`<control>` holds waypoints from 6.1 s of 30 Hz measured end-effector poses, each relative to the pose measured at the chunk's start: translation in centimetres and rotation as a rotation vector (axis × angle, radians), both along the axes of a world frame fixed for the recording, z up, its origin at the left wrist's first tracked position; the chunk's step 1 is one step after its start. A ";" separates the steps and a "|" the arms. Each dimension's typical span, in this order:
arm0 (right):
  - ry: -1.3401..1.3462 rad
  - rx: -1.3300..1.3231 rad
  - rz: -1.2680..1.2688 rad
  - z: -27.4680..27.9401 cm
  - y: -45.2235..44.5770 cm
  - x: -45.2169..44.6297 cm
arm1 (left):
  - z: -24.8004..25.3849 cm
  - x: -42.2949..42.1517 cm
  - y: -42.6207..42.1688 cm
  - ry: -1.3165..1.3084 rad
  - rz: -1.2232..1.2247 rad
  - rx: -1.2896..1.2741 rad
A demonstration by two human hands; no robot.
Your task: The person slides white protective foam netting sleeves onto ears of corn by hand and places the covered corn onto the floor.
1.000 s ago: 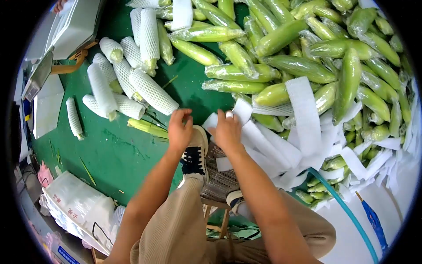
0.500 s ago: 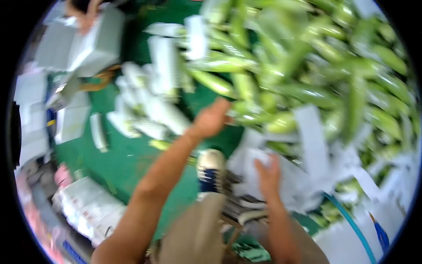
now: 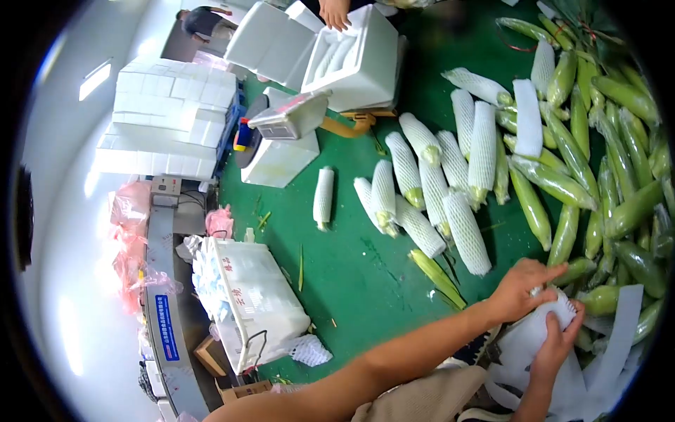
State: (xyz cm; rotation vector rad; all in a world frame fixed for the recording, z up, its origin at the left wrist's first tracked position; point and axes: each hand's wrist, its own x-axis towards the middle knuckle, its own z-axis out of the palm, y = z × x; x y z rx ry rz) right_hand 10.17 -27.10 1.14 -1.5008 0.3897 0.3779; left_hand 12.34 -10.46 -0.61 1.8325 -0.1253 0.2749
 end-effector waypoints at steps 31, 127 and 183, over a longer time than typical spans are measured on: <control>-0.021 0.642 0.067 0.2 2.9 3.2 | 2.8 -0.6 4.9 0.125 -0.057 0.737; 0.169 0.478 -0.283 -9.2 1.7 -0.9 | -5.8 -3.3 -2.9 0.605 0.430 -0.906; 0.054 0.178 -0.001 -0.7 -0.6 -2.2 | -0.9 3.0 -1.7 0.164 -0.206 -0.016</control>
